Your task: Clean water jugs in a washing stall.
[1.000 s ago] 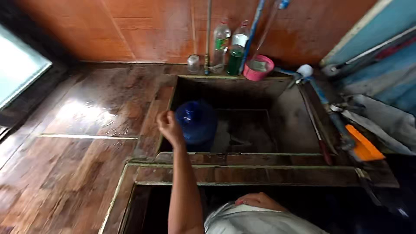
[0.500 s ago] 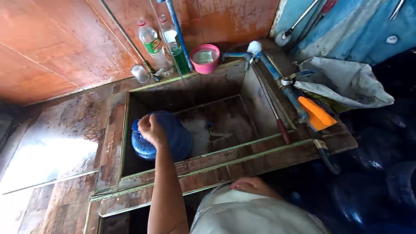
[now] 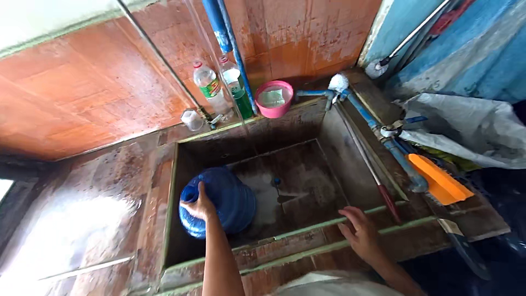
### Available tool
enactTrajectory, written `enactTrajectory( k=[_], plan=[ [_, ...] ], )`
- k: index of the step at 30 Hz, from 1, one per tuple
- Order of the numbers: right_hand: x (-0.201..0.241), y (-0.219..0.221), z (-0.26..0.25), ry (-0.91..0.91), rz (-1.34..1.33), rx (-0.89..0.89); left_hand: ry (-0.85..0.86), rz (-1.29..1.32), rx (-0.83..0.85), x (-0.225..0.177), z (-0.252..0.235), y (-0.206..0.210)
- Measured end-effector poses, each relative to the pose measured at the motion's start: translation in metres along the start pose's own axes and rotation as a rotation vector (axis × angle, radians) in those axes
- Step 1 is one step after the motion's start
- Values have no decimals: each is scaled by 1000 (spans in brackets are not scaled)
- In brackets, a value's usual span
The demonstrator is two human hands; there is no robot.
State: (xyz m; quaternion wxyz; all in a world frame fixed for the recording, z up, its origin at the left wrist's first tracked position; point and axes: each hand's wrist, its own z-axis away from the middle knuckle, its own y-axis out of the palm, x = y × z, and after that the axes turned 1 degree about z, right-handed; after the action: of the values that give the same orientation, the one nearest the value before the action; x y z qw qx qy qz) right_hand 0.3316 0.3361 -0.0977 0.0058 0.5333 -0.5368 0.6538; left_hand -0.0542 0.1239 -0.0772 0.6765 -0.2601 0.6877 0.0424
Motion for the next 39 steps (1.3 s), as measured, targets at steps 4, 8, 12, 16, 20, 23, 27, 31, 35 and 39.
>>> enactTrajectory(
  k=[4,8,12,16,20,23,27,31,35,39],
  plan=[
    [-3,-13,-23,85,110,-88,56,21,137,-15,3,18],
    [29,-6,-63,56,57,83,233,11,655,-36,32,43],
    [69,-2,-141,24,140,377,289,-46,1131,-42,30,46],
    [116,-6,-227,-57,346,628,284,-53,1261,-24,26,27],
    [142,2,-257,-176,399,780,373,239,1188,-6,42,17],
    [122,0,-237,-83,304,692,401,471,1146,1,65,25],
    [64,-72,-183,292,331,328,224,471,1130,-4,73,31],
    [-23,-159,-128,551,564,86,88,445,1143,-15,60,42],
    [-78,-174,-99,590,578,184,5,400,1340,-21,26,61],
    [-45,-177,-94,580,628,-87,-130,312,1117,-35,24,51]
  ],
)
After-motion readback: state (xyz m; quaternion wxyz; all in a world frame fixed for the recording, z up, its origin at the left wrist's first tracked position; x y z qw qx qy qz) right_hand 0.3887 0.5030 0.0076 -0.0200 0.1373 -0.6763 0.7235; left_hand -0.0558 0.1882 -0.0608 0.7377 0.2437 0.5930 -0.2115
